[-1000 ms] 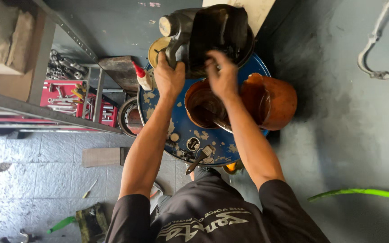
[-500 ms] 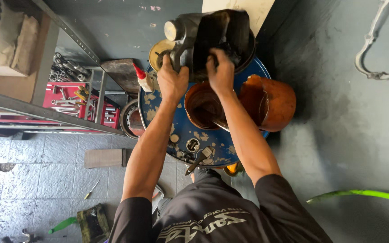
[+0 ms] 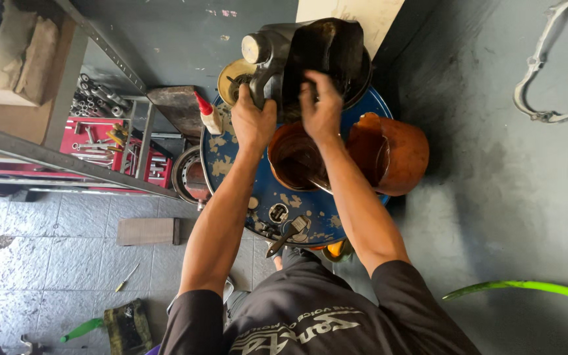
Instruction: The person removes a motorcycle engine part, cleans a dirty oil pan with a brush, and scrubs the engine part with a brush. The person uses a screwdriver to remove the part and a brush to clean both the pan and the part.
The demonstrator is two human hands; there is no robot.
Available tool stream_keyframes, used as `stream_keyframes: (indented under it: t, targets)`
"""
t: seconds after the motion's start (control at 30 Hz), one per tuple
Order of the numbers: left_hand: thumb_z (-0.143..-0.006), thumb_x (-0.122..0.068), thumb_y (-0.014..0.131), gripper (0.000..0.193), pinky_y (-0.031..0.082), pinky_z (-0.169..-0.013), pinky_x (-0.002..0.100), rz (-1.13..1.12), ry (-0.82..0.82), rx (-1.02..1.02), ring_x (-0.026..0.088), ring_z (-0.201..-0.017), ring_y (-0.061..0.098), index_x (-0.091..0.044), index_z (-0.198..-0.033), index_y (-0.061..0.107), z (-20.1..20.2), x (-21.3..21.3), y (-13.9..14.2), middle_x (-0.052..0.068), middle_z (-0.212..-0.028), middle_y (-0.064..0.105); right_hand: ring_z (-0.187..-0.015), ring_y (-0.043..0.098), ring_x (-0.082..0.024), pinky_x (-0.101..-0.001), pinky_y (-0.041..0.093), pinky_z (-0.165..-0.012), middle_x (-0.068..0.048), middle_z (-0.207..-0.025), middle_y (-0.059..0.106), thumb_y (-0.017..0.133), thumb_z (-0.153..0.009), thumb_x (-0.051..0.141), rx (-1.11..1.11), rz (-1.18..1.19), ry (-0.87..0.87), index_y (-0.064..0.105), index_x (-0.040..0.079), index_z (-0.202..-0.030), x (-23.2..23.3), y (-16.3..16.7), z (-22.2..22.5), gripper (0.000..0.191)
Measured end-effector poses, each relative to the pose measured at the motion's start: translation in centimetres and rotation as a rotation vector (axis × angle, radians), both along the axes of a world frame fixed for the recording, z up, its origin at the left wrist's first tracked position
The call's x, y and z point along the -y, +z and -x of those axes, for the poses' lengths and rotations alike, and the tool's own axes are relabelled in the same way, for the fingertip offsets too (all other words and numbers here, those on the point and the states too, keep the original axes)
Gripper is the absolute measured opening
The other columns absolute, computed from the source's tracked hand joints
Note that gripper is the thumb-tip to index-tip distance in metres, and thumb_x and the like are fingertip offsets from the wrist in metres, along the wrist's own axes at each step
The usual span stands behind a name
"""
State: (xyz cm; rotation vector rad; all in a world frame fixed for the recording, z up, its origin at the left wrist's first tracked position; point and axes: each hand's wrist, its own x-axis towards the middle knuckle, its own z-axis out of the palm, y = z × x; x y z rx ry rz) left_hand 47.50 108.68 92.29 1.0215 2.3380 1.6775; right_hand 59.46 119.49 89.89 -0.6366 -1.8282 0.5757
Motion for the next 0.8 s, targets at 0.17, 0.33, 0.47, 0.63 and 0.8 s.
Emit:
stream_keyframes:
  t: [0.17,0.33,0.47,0.63,0.8]
  targets:
    - [-0.081,-0.016,0.067,0.029,0.055,-0.073,0.052,-0.03,-0.021,-0.012,0.048,-0.08,0.068,0.002,-0.102,0.059,0.1,0.4,-0.1,0.028,-0.082,0.07,-0.096,0.075,-0.039,-0.0414,0.058,-0.083,-0.024,-0.102,0.074,0.064,-0.099,0.008,0.087,0.138,-0.148,0.066,-0.001,-0.117,-1.8,-0.8,0.9,0.02]
    - [-0.08,-0.017,0.069,0.035,0.055,-0.075,0.052,-0.046,-0.01,-0.06,0.048,-0.083,0.068,0.002,-0.107,0.059,0.1,0.5,-0.3,0.028,-0.086,0.07,-0.097,0.074,-0.039,-0.042,0.057,-0.086,-0.023,-0.103,0.075,0.064,-0.101,0.008,-0.105,-0.075,-0.13,0.065,-0.001,-0.116,-3.4,-1.4,0.9,0.017]
    - [-0.081,-0.018,0.07,0.035,0.055,-0.078,0.053,0.016,-0.024,-0.054,0.048,-0.085,0.068,0.001,-0.106,0.058,0.0,0.3,-0.2,0.028,-0.088,0.071,-0.07,0.072,-0.033,-0.0408,0.055,-0.07,-0.02,-0.083,0.074,0.065,-0.097,0.015,0.166,0.417,-0.268,0.068,0.001,-0.114,-4.0,-1.7,0.4,0.023]
    - [-0.08,-0.018,0.071,0.035,0.054,-0.079,0.054,-0.002,-0.02,-0.087,0.048,-0.09,0.067,0.0,-0.106,0.056,-0.3,-0.2,0.2,0.026,-0.097,0.07,-0.09,0.075,-0.032,-0.0423,0.057,-0.082,-0.022,-0.099,0.076,0.066,-0.1,0.01,-0.046,-0.09,-0.195,0.068,-0.003,-0.113,-6.2,-2.8,-0.2,0.018]
    - [-0.081,-0.018,0.071,0.032,0.053,-0.079,0.053,0.036,-0.049,-0.067,0.046,-0.091,0.067,-0.002,-0.103,0.054,-0.3,-0.7,0.8,0.022,-0.097,0.07,-0.079,0.071,-0.026,-0.0372,0.054,-0.075,-0.019,-0.092,0.074,0.068,-0.096,0.013,-0.023,0.394,-0.237,0.072,0.001,-0.109,-7.8,-3.6,0.3,0.019]
